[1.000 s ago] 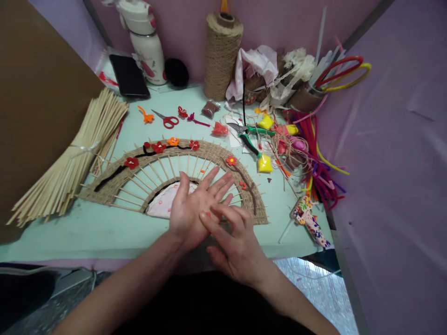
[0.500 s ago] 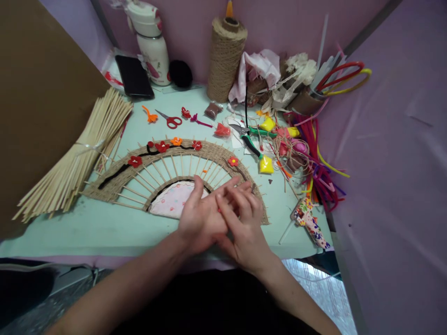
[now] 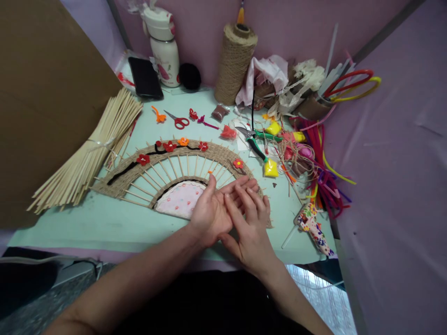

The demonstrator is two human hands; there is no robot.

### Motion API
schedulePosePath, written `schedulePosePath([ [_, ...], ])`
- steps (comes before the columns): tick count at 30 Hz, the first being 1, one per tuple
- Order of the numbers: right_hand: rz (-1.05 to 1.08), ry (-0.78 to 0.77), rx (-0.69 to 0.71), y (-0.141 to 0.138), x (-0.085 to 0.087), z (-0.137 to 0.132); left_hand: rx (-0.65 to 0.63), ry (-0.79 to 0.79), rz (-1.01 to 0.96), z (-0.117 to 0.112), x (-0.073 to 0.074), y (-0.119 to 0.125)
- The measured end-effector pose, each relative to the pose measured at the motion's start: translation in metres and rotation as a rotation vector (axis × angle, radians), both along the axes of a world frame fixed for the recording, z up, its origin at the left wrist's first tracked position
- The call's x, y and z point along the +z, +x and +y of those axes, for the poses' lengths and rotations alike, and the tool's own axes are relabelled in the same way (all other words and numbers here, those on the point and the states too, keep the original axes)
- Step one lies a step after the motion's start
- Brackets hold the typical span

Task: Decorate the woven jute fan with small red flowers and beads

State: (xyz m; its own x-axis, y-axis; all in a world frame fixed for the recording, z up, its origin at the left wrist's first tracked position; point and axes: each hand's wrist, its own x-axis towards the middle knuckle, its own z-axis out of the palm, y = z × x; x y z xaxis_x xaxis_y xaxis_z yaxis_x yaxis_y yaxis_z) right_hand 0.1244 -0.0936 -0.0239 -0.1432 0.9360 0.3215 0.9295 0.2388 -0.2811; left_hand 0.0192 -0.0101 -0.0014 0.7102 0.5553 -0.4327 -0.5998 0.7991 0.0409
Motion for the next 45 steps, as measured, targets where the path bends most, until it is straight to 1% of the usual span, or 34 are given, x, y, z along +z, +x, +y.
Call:
schedulePosePath([
  [2,-0.031,-0.019,-0.017,-0.002,0.001,0.002,-0.041,-0.022,-0.044,-0.004,-0.003,0.002],
  [4,-0.029,-0.043,0.009,-0.003,0.004,0.002,-0.070,-0.042,-0.083,-0.008,-0.006,0.004],
  [7,0.055,-0.073,0.078,0.000,0.008,0.001,-0.051,-0.056,-0.046,-0.011,-0.010,0.006],
  [9,0.130,-0.065,0.085,0.004,0.008,-0.001,-0.034,-0.051,-0.018,-0.011,-0.011,0.006],
  [11,0.169,-0.045,0.066,0.008,0.005,-0.004,-0.021,-0.041,-0.009,-0.009,-0.011,0.006],
  [13,0.156,-0.021,0.029,0.012,0.001,-0.007,-0.012,-0.024,0.004,-0.007,-0.009,0.004],
  [17,0.028,0.035,-0.087,0.013,-0.004,-0.011,0.007,0.015,-0.004,-0.006,-0.005,0.002],
  [19,-0.027,0.040,-0.102,0.010,-0.004,-0.013,0.000,0.024,-0.022,-0.006,-0.002,0.001],
  [20,-0.041,0.034,-0.083,0.009,-0.003,-0.013,-0.010,0.031,-0.029,-0.005,-0.002,0.001],
  [22,-0.047,0.027,0.002,0.007,-0.002,-0.014,-0.026,0.056,-0.039,-0.003,-0.001,-0.001],
  [24,-0.043,0.024,0.075,0.007,-0.002,-0.014,-0.017,0.085,-0.058,-0.002,-0.001,-0.002],
  [26,-0.042,0.037,0.062,0.009,-0.001,-0.013,-0.006,0.097,-0.092,-0.002,-0.002,-0.003],
  [28,-0.044,0.047,0.011,0.010,-0.001,-0.010,-0.028,0.087,-0.118,-0.003,-0.003,-0.002],
  [29,-0.044,0.050,0.011,0.010,-0.001,-0.009,-0.041,0.078,-0.120,-0.004,-0.004,-0.001],
  [31,-0.031,0.042,0.067,0.010,0.001,-0.008,-0.044,0.060,-0.102,-0.004,-0.004,-0.001],
  [33,0.003,0.035,0.133,0.011,0.003,-0.008,-0.011,0.054,-0.077,-0.002,-0.004,-0.001],
  [36,0.060,0.068,0.119,0.013,0.004,-0.007,0.017,0.050,-0.048,0.001,-0.004,-0.003],
  [39,0.051,0.077,0.098,0.013,0.006,-0.005,0.022,0.034,-0.037,0.002,-0.003,-0.002],
  [45,0.011,0.006,0.211,0.008,0.011,-0.004,0.051,0.044,-0.025,0.002,-0.003,0.001],
])
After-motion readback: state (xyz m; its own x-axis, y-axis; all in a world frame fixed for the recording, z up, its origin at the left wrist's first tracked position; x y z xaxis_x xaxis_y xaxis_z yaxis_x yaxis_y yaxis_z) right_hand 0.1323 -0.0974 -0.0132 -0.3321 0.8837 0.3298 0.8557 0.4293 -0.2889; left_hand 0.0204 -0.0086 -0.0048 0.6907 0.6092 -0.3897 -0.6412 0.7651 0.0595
